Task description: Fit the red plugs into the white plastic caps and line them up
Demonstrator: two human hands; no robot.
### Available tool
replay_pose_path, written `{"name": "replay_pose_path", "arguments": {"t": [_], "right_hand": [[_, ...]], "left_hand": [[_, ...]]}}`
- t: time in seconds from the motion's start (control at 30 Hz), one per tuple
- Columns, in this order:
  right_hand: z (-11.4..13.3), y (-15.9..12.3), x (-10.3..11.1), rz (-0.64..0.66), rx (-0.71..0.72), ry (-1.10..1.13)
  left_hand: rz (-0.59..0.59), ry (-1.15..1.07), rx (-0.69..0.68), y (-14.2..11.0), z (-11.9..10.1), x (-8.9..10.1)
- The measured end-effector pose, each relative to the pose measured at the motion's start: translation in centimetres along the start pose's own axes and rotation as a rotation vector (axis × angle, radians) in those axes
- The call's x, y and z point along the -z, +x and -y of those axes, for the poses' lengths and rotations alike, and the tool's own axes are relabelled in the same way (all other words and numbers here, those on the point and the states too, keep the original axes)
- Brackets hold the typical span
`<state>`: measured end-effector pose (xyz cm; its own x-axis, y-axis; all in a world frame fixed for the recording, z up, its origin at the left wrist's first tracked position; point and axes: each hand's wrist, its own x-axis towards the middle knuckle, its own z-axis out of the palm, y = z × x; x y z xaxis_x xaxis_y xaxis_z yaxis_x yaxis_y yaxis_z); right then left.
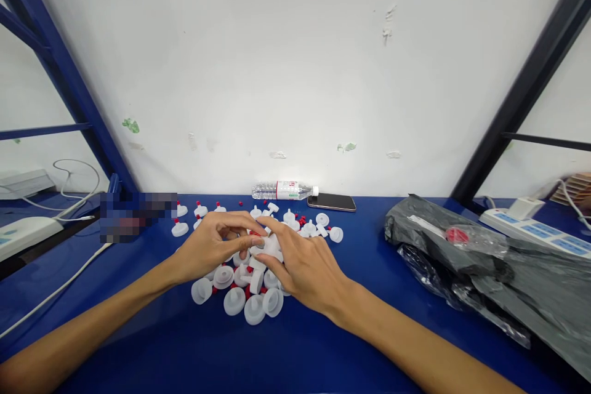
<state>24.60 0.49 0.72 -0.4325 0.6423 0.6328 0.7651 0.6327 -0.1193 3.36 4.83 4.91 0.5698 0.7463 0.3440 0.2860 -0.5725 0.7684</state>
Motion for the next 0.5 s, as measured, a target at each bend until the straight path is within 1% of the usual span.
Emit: {"name": "replay_pose_path", "arguments": {"t": [0.1, 0.17, 0.23, 0.27, 0.3, 0.37, 0.43, 0.5], "right_hand": [[0.2, 0.2, 0.4, -0.063, -0.039, 0.023], [0.2, 0.3, 0.7, -0.087, -0.073, 0.046], [0.3, 0.4, 0.8, -0.090, -0.093, 0.055], [0.3, 0.4, 0.8, -0.086, -0.094, 0.056], [0.3, 0.4, 0.8, -0.078, -0.093, 0.056], [0.4, 0.4, 0.7, -0.061, -0.089, 0.058], [0.5, 0.3, 0.6, -0.040, -0.089, 0.059], [0.6, 0.3, 0.6, -0.020, -0.092, 0.059]], "left_hand": [[-0.088, 0.141, 0.004, 0.4, -0.1, 1.3], [-0.180, 0.292, 0.022, 0.8, 0.3, 2.9], [-0.263, 0.484, 0.056, 1.2, 1.3, 4.7], [-0.286, 0.584, 0.080, 1.4, 1.9, 5.6], [-0.291, 0.676, 0.112, 1.6, 2.6, 6.4], [-0.260, 0.820, 0.182, 1.9, 4.1, 7.7], [-0.202, 0.914, 0.238, 2.1, 5.4, 8.3], [-0.139, 0.966, 0.272, 2.2, 6.3, 8.4]]}}
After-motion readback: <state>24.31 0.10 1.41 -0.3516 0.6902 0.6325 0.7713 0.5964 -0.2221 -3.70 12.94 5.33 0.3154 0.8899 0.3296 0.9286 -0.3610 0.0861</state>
